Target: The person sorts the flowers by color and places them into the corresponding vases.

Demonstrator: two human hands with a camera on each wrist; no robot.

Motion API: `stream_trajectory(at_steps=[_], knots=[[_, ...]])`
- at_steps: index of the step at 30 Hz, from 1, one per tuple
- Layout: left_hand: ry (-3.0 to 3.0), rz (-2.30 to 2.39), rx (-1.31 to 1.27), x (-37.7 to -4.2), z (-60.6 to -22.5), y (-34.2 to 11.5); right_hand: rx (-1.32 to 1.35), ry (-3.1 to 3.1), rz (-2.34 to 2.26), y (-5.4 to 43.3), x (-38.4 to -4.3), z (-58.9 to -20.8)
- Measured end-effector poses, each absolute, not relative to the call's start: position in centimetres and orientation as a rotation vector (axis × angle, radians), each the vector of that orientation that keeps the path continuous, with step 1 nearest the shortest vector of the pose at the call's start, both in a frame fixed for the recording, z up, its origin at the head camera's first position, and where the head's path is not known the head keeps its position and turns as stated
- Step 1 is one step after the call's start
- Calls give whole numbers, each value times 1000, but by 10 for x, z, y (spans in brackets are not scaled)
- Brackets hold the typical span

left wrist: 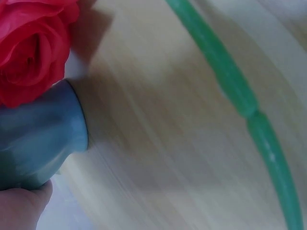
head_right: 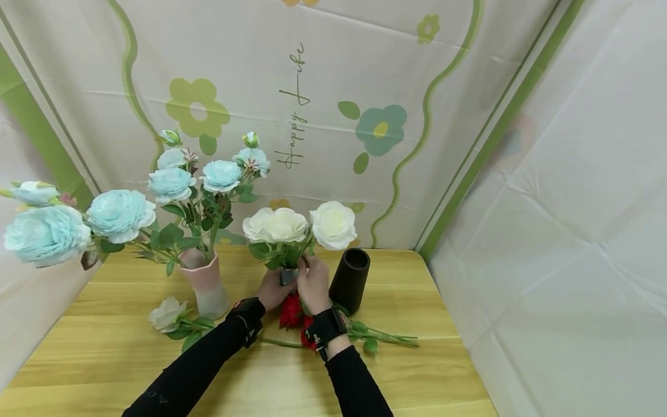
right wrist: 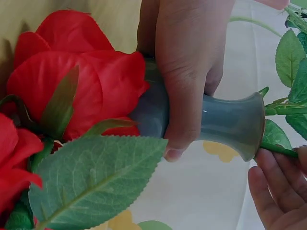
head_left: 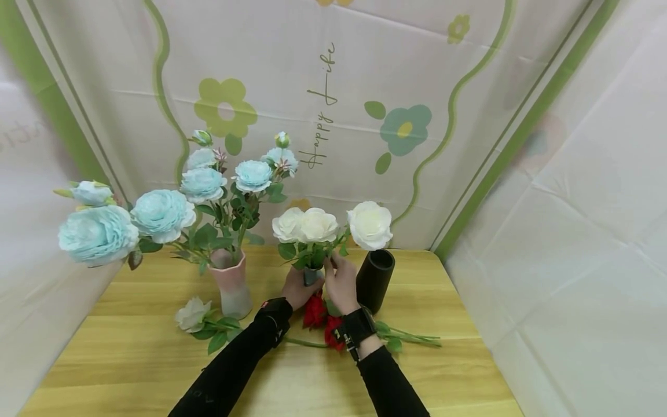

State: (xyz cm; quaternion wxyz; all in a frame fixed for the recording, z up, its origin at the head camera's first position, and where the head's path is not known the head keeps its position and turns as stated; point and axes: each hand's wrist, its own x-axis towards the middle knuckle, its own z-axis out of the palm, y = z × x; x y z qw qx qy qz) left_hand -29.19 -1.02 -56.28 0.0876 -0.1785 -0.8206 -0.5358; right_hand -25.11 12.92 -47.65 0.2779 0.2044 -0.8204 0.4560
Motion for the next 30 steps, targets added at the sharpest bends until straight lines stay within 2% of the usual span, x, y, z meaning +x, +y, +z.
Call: stream_trajectory(at_steps=[7, 12, 18, 30], knots=[[-2399, -1637, -538, -293, -565, -9, 521, -2153, 1244, 125, -250, -480], [-2412, -1617, -525, -291, -563, -9, 390, -2262, 1149, 123, -249, -484], [-2407, -1580, -515, -291, -561, -9, 292, -2313, 1245, 124, -247, -487], [-2381, -1624, -518, -293, -565, -8, 383, -2102, 1277, 121, -252, -496]])
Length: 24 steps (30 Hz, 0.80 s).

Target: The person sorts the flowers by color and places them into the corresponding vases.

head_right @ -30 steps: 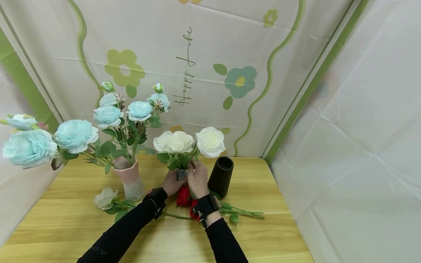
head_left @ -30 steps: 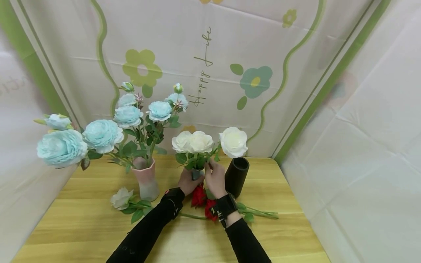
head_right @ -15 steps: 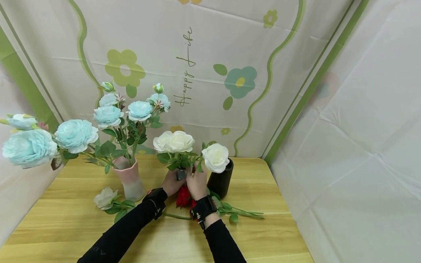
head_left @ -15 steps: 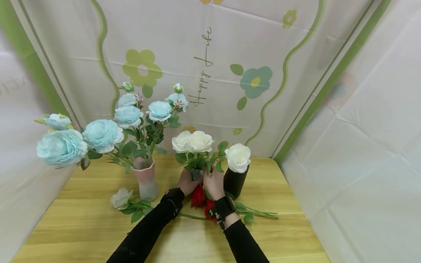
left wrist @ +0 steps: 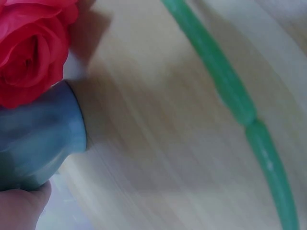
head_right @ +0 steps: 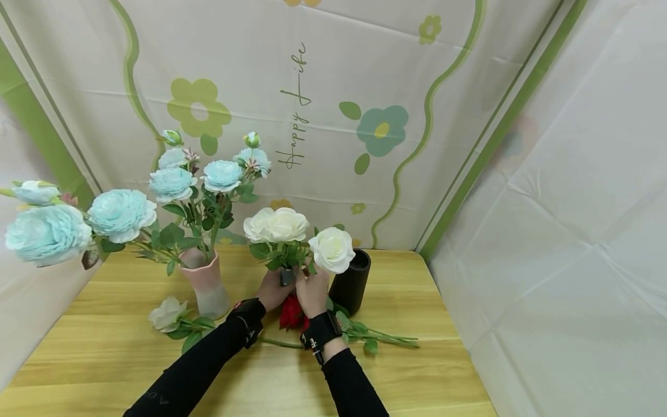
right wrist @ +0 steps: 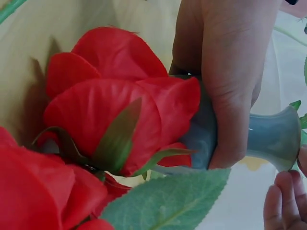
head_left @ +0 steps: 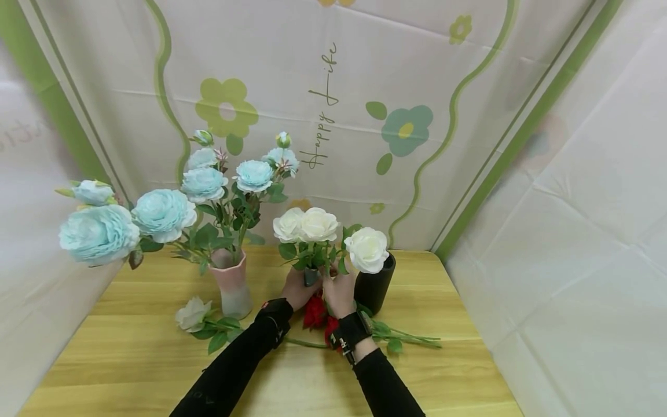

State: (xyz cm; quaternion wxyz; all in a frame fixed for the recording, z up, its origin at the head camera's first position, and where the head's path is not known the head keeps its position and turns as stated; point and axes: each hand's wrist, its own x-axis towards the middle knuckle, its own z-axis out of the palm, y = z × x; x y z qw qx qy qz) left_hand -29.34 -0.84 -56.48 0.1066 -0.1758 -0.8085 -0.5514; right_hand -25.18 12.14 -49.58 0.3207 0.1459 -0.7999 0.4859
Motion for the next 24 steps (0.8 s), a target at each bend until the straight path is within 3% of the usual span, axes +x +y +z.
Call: stream_trajectory(at_steps=[15, 24], knots=[[-2368, -1636, -508, -294, -566, -8, 333, -2079, 1409, 124, -250, -501], [-2401, -1580, -512, -291, -560, -8, 261, -2039, 1363, 132, -228, -520]])
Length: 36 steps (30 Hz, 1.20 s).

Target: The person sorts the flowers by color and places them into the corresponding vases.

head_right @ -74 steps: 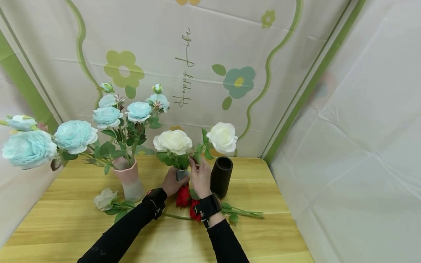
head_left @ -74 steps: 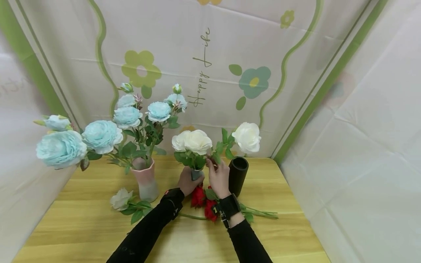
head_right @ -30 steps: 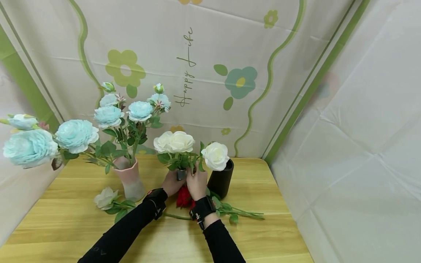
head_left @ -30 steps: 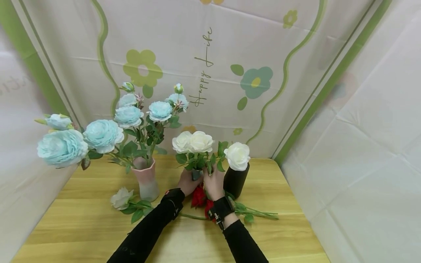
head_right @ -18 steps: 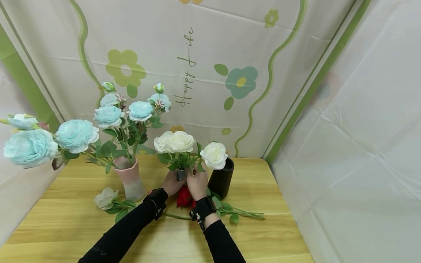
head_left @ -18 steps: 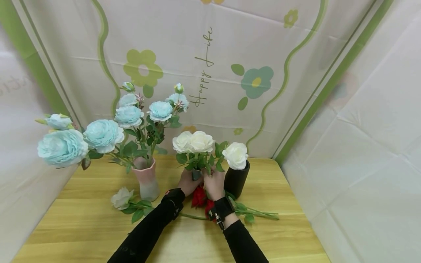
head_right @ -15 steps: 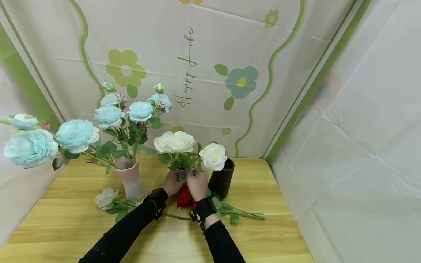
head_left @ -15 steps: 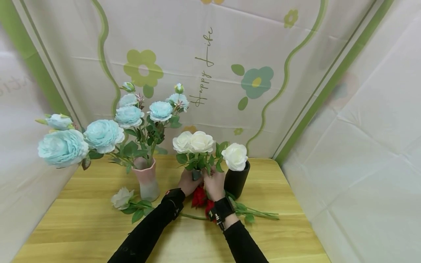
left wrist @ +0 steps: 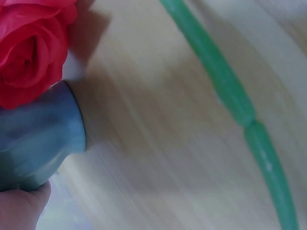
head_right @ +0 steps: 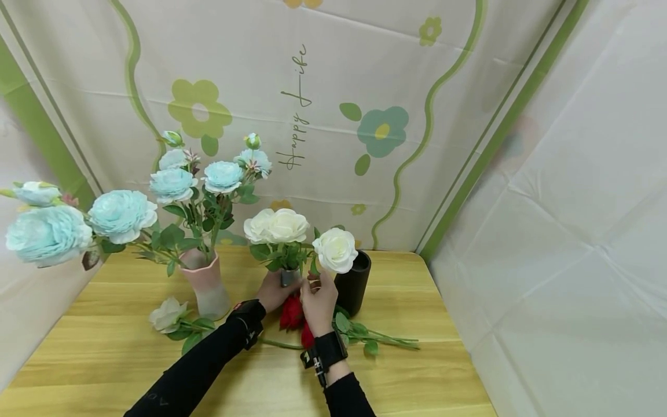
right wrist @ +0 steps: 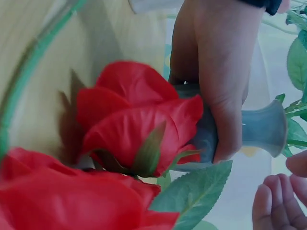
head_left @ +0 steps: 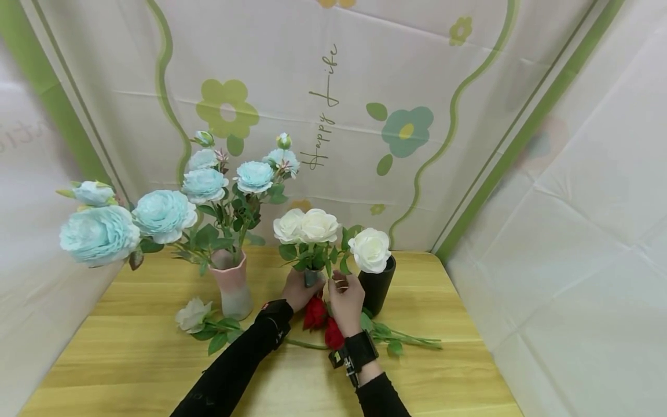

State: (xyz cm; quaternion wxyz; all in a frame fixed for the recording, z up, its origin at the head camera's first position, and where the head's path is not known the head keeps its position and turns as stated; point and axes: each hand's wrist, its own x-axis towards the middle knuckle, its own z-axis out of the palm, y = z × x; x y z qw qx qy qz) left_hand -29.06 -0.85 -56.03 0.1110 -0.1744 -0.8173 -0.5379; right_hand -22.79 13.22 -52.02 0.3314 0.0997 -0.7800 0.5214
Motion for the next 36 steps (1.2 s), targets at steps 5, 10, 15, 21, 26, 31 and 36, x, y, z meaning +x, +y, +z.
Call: stream_trajectory(at_steps=[5, 10, 15, 21, 26, 31, 36], knots=[[-2421, -1581, -491, -291, -560, -8, 178, -2110, 1417, 132, -207, -515], [-2413, -1580, -488, -290, -561, -7, 106, -2190, 1477, 128, -192, -516], [-2407, -1534, -493, -288, -560, -6, 116, -2314, 1470, 124, -180, -519], [-2378, -1517, -493, -289, -562, -5, 359, -2584, 1186, 122, -169, -519], [-2362, -1499, -516, -290, -567, -6, 506, -2738, 969, 113, -162, -526], [-2387, -1527, -518, -287, -565, -7, 661, -2812, 819, 104, -157, -536], [-2375, -1569, -510, -282, -557, -7, 745, -2843, 722, 101, -155, -545]])
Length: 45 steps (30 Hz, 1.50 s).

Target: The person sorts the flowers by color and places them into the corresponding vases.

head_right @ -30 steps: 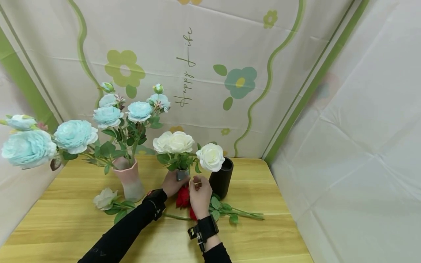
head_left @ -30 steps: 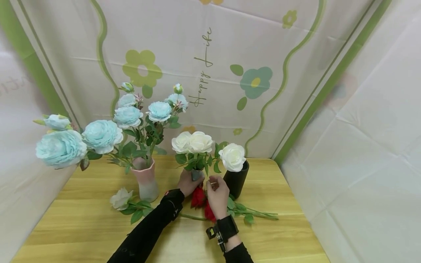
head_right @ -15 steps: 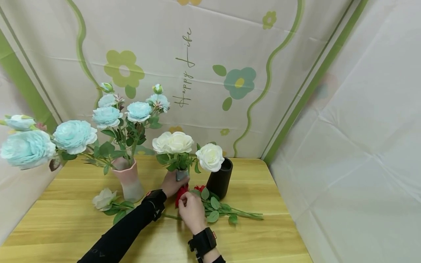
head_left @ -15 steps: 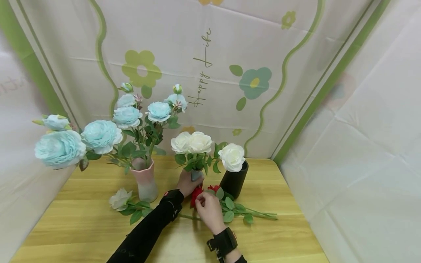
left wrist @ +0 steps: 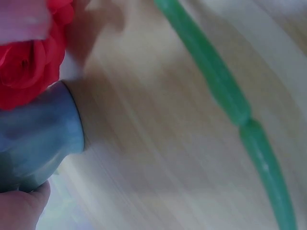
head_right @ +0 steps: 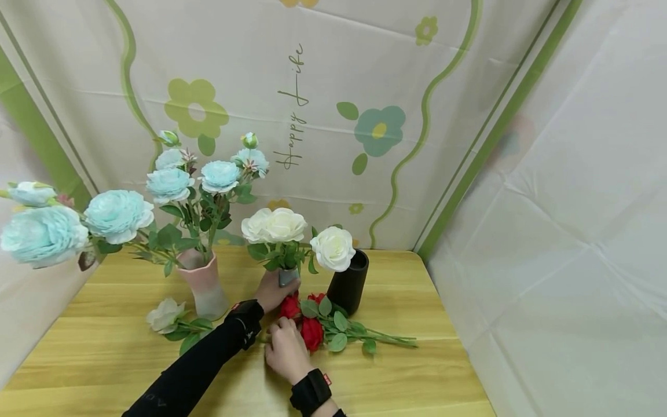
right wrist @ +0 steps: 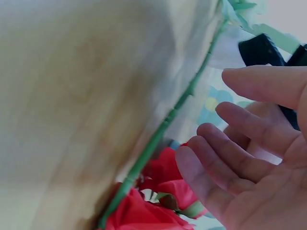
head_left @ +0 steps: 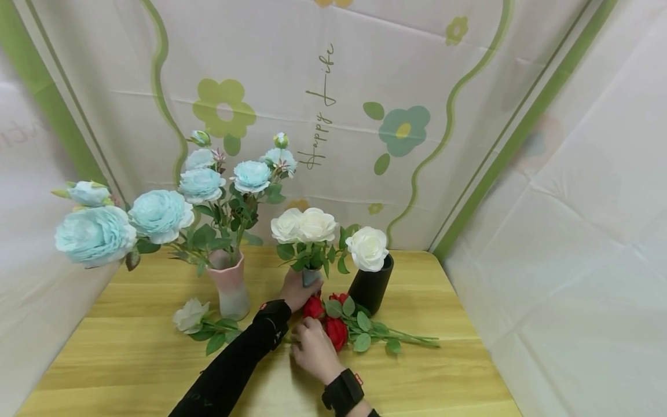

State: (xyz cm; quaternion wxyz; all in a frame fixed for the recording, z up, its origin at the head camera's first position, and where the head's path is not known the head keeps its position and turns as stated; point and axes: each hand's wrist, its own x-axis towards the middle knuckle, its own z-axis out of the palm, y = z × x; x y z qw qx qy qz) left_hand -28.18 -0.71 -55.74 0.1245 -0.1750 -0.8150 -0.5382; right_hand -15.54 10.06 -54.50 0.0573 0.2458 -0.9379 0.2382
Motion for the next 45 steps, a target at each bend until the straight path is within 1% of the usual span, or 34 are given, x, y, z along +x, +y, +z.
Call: stream_trajectory(at_steps=[6, 17, 32, 38, 45], knots=[[-2418, -1565, -483, -282, -555, -7, 745, -2903, 650, 100, -156, -555], [-2448, -1550, -469, -285, -558, -7, 820, -2882, 480, 97, -161, -566], [-2355, -1473, -544, -288, -567, -7, 853, -2938, 426, 96, -155, -559], [-2392, -1579, -524, -290, -569, -9, 894, -2952, 417, 96, -151, -555], [-2425, -1601, -494, -291, -569, -10, 914, -3001, 403, 97, -147, -545]])
